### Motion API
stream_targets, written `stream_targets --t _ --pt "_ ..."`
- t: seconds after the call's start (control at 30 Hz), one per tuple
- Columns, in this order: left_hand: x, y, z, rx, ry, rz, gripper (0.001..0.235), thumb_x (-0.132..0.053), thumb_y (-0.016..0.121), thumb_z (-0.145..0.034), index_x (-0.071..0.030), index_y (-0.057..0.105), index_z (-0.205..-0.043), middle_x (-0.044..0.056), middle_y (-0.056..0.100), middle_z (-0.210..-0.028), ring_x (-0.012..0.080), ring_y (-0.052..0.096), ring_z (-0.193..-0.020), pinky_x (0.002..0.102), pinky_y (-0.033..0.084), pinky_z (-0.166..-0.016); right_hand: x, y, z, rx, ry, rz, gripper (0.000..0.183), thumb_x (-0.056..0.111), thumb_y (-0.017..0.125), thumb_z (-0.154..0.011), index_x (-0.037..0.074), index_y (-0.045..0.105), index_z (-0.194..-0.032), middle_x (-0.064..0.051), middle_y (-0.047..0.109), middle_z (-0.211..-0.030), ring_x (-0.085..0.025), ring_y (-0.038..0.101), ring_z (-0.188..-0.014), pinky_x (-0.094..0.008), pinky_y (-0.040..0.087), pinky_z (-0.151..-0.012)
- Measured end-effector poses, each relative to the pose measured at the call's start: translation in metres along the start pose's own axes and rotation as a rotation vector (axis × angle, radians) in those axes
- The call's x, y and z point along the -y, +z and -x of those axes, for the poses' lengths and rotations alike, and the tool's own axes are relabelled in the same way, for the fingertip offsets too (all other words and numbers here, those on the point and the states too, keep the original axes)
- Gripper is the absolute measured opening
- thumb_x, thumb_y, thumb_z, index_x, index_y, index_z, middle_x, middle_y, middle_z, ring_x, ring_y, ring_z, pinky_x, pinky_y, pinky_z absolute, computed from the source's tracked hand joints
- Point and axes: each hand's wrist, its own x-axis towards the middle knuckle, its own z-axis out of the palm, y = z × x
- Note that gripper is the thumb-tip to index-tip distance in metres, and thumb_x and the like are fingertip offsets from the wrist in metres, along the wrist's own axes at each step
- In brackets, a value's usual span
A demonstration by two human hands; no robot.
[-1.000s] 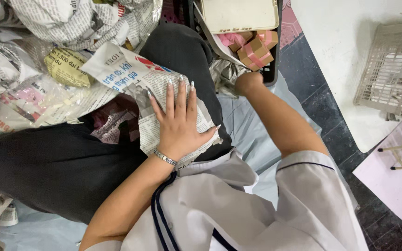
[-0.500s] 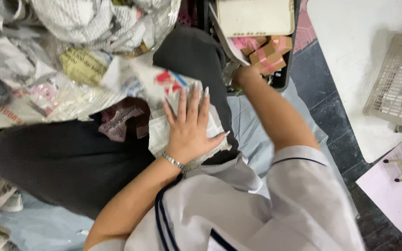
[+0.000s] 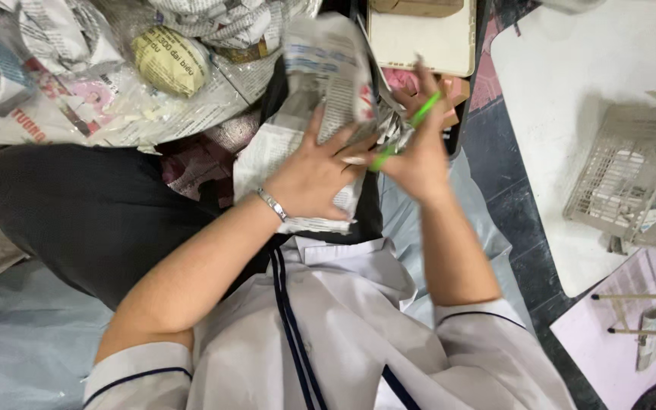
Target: The person sits on the floor and repeatedly rolls newspaper sheets around small cylindrical objects to form tight rolls. They cut newspaper sheets with scissors, wrap them around the cylinders, and place the finished rolls on a nearby table.
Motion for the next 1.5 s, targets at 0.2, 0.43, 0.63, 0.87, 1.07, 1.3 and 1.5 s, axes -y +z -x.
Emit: stream_targets --t 0.2,0.43,0.63,0.87,1.07,1.3,1.5 --pt "0.018 -0.022 0.009 0.066 0.223 -0.149 0.114 -0.080 0.069 -0.055 -0.028 0.042 -0.152 -0.003 0.035 -0.162 0.0272 0.018 -0.154 0.070 0.004 -0.118 -0.028 0.044 0.000 -0.464 0.426 -0.244 0.055 -0.001 0.080 -0.092 0.003 0.044 -0.134 -0.008 0.057 -0.115 -0.013 0.060 -0.101 -0.027 0.053 -0.089" --pt "0.023 -0.026 0.038 -0.044 -0.135 0.216 0.116 -0.078 0.068 -0.068 -0.016 0.034 -0.160 0.002 0.027 -0.165 0.0401 0.009 -0.152 0.076 -0.001 -0.114 0.006 0.043 0.081 -0.603 0.736 -0.642 0.032 0.000 0.074 -0.093 0.003 0.054 -0.117 -0.005 0.064 -0.107 -0.011 0.059 -0.089 -0.026 0.050 -0.076" --pt "-0.026 0.013 0.007 -0.369 -0.407 0.212 0.100 -0.074 0.071 -0.082 -0.014 0.046 -0.158 0.017 0.022 -0.169 0.0520 0.011 -0.155 0.081 0.003 -0.116 0.016 0.056 0.118 -0.441 0.861 -0.723 0.031 0.002 0.074 -0.090 0.003 0.057 -0.115 -0.006 0.066 -0.099 -0.013 0.058 -0.080 -0.028 0.047 -0.069" --pt "-0.020 0.023 0.003 -0.390 -0.404 0.236 0.106 -0.072 0.081 -0.069 -0.020 0.050 -0.155 0.015 0.021 -0.168 0.0510 0.010 -0.153 0.083 0.004 -0.113 -0.004 -0.012 0.178 0.175 1.062 -0.155 0.025 0.025 0.073 -0.094 0.005 0.064 -0.105 -0.011 0.064 -0.095 -0.017 0.058 -0.087 -0.031 0.048 -0.078" --pt "-0.021 0.032 -0.001 -0.454 -0.398 0.147 0.094 -0.079 0.069 -0.090 -0.016 0.050 -0.157 0.017 0.021 -0.171 0.0513 0.010 -0.155 0.082 0.003 -0.115 0.033 -0.035 0.203 0.485 0.834 -0.081 0.031 0.029 0.071 -0.086 -0.002 0.072 -0.088 -0.016 0.065 -0.099 -0.030 0.063 -0.092 -0.038 0.050 -0.084" --pt "-0.023 0.034 0.000 -0.459 -0.421 0.160 0.089 -0.077 0.057 -0.095 -0.014 0.050 -0.157 0.016 0.022 -0.170 0.0500 0.012 -0.155 0.079 0.003 -0.116 0.049 -0.005 0.177 0.522 0.822 0.029 0.041 0.039 0.071 -0.085 -0.001 0.070 -0.092 -0.020 0.057 -0.108 -0.036 0.056 -0.103 -0.043 0.046 -0.091" --pt "-0.024 0.040 -0.003 -0.481 -0.441 0.072 0.066 -0.058 0.055 -0.108 -0.019 0.048 -0.161 0.012 0.022 -0.173 0.0481 0.012 -0.157 0.078 0.004 -0.119 0.052 0.011 0.176 0.514 0.797 0.072 0.048 0.044 0.073 -0.084 -0.003 0.065 -0.093 -0.022 0.054 -0.111 -0.039 0.052 -0.109 -0.044 0.043 -0.098"
